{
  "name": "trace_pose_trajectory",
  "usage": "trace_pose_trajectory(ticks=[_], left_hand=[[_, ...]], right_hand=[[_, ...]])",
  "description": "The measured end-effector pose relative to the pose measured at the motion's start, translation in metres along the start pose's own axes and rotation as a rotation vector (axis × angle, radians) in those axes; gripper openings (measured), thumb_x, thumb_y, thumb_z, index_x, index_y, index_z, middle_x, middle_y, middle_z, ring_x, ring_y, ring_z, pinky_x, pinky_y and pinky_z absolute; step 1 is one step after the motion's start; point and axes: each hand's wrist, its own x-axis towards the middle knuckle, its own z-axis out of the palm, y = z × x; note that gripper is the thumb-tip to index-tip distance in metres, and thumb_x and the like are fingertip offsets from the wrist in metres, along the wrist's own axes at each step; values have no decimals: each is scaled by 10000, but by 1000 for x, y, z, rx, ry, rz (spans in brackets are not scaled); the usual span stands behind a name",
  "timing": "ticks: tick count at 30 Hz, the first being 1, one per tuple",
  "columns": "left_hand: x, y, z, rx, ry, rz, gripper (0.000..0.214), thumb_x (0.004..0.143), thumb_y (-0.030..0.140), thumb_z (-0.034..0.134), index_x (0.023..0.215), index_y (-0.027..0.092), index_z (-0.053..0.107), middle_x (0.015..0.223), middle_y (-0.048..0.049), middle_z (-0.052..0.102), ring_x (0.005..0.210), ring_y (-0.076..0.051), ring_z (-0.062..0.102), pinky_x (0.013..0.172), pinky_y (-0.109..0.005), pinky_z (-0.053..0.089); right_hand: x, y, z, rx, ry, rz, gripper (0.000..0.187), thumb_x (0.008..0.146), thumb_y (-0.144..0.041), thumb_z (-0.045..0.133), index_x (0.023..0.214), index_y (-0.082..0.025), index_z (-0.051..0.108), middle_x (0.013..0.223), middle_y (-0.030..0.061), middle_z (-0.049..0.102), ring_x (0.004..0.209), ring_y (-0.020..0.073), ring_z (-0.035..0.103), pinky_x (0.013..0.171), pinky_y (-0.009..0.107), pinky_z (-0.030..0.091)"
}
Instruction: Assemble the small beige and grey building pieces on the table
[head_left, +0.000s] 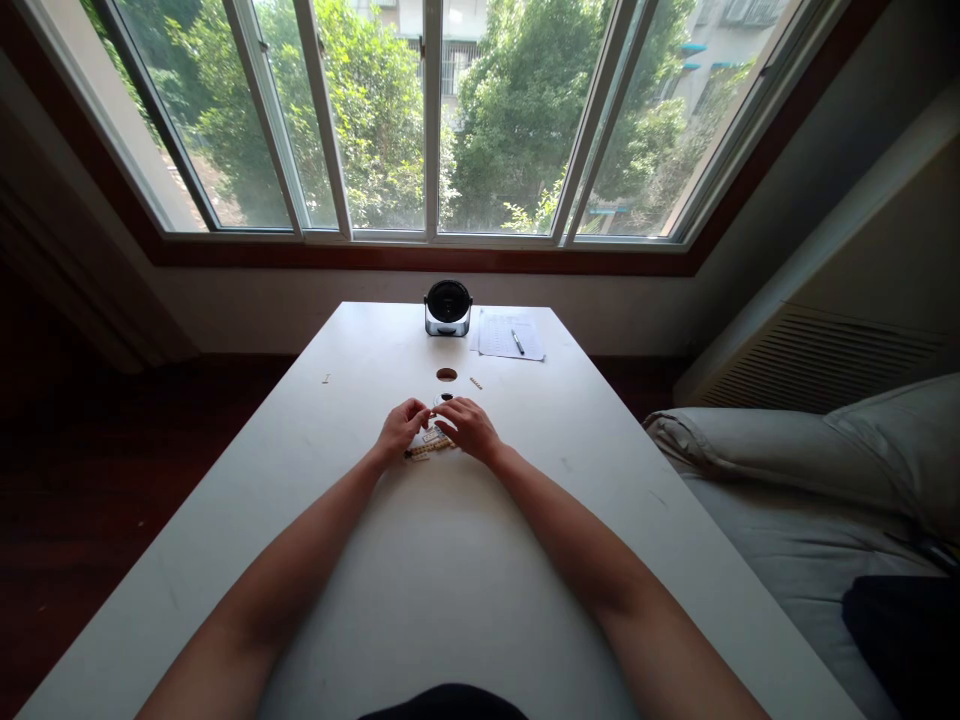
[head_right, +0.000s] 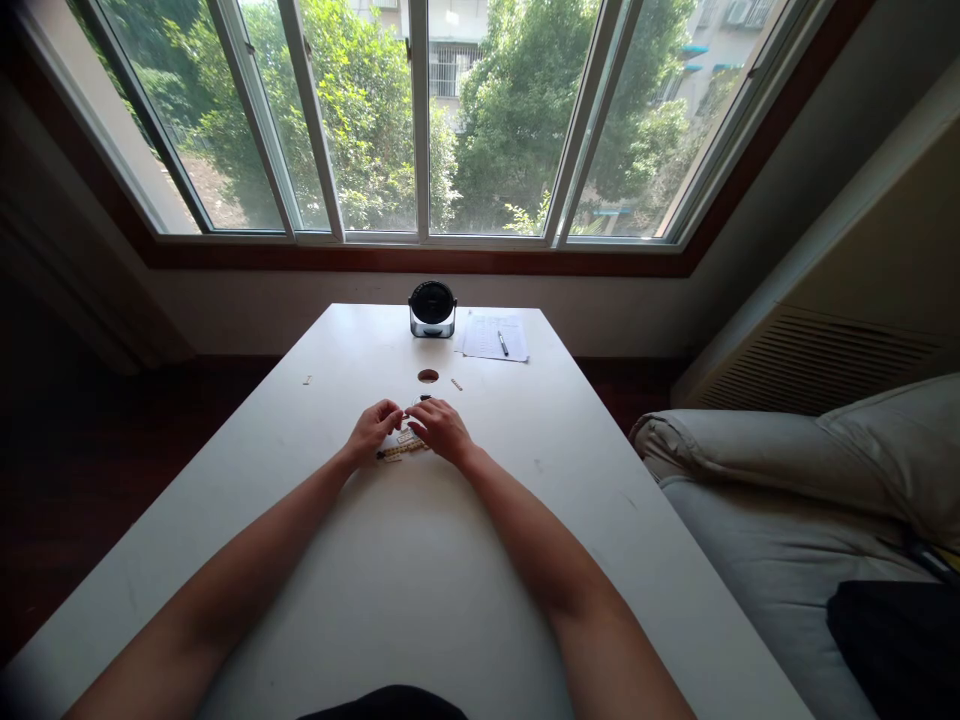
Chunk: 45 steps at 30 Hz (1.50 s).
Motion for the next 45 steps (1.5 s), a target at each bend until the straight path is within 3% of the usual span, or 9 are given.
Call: trace_pose_trajectory(ticks=[7,11,17,25,32,39,45], left_hand=[[-3,3,4,83,46,55,296,942,460,493,866,198,607,707,-3,649,633,-137,569,634,-265,466],[-6,7,2,229,115,77,225,941,404,503,944,209,617,814,-18,689,723,-154,610,713,-276,482],[-10,10,-2,401,134,218,161,935,311,538,999,213,648,958,-49,689,808,-165,622,792,-292,498],[-9,3,-1,426,160,333,144,960,295,532,985,237,661,924,-31,668,787,-157,620,751,-290,508],[-10,2,-1,467,156,340,168,979,316,512,982,226,653,908,-32,663,778,-160,607,739,-291,492],[-10,4,-2,512,125,344,241,1001,356,473,945,214,659,883,-35,659,774,-160,605,729,-286,476],[-10,3,-1,528,146,363,138,966,266,522,1011,223,645,904,-29,663,792,-158,625,735,-280,485]], right_hand=[[0,0,-3,-12,-9,17,221,1025,-336,477,1023,-241,677,1023,67,689,988,215,571,915,346,413],[-1,2,-3,-21,20,79,212,1022,-315,472,1001,-230,666,991,71,678,962,218,564,899,345,418],[-2,4,-2,-22,19,96,226,1030,-330,459,970,-220,648,954,71,665,932,214,563,868,332,420],[-2,6,-1,-16,81,23,233,1023,-316,489,875,-203,629,849,68,655,837,205,552,810,329,420],[-3,5,-1,22,152,-14,120,995,-281,551,1040,-220,644,924,65,682,870,212,571,800,334,428],[-2,5,-1,-2,153,-30,139,1009,-276,524,978,-218,646,871,56,674,838,200,565,784,320,415],[-2,4,0,-13,149,-8,163,1016,-262,497,924,-208,620,835,58,644,801,194,551,753,310,397]])
